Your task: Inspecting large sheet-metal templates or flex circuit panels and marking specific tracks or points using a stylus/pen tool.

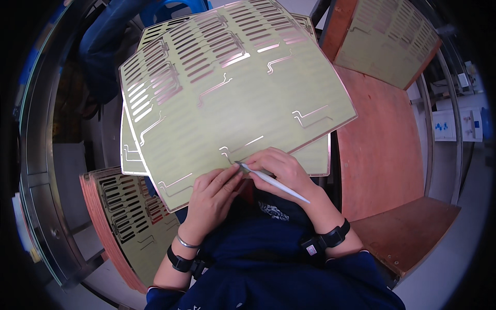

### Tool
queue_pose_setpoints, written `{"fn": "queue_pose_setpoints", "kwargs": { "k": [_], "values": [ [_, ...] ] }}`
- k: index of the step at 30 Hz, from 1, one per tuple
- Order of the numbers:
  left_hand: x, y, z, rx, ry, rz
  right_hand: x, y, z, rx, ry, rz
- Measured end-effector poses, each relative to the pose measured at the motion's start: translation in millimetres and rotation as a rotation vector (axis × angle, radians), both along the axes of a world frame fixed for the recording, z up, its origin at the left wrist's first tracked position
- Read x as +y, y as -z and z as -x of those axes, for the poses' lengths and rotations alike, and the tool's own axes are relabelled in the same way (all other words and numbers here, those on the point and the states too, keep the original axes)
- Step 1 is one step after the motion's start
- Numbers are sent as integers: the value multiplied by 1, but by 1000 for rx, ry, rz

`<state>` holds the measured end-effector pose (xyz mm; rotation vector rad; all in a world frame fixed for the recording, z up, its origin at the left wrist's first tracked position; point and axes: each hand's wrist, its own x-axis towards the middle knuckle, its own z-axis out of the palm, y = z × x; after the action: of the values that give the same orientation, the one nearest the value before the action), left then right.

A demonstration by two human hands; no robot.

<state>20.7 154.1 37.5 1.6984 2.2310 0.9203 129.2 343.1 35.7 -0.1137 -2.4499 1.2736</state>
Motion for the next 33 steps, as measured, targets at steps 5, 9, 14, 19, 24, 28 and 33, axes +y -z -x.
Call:
{"fn": "queue_pose_setpoints", "kwargs": {
  "k": [5,9,14,19,24,28,33],
  "values": [
    [1,0,0,-23,-11,9,0,2,0,-6,11,2],
    [1,-1,0,-27,-10,21,0,1,1,-16,11,-4],
    [0,-1,1,-32,-1,21,1,2,0,-19,6,19],
    [0,0,1,-34,-4,20,-1,4,-1,-23,13,-6],
    [1,-3,0,-40,-14,22,-1,5,-1,-18,20,-13],
    [-3,0,1,-34,20,-2,-2,-2,-8,-54,70,176],
    [-2,-4,1,19,73,-10,-1,-3,-22,-56,30,38]
  ]
}}
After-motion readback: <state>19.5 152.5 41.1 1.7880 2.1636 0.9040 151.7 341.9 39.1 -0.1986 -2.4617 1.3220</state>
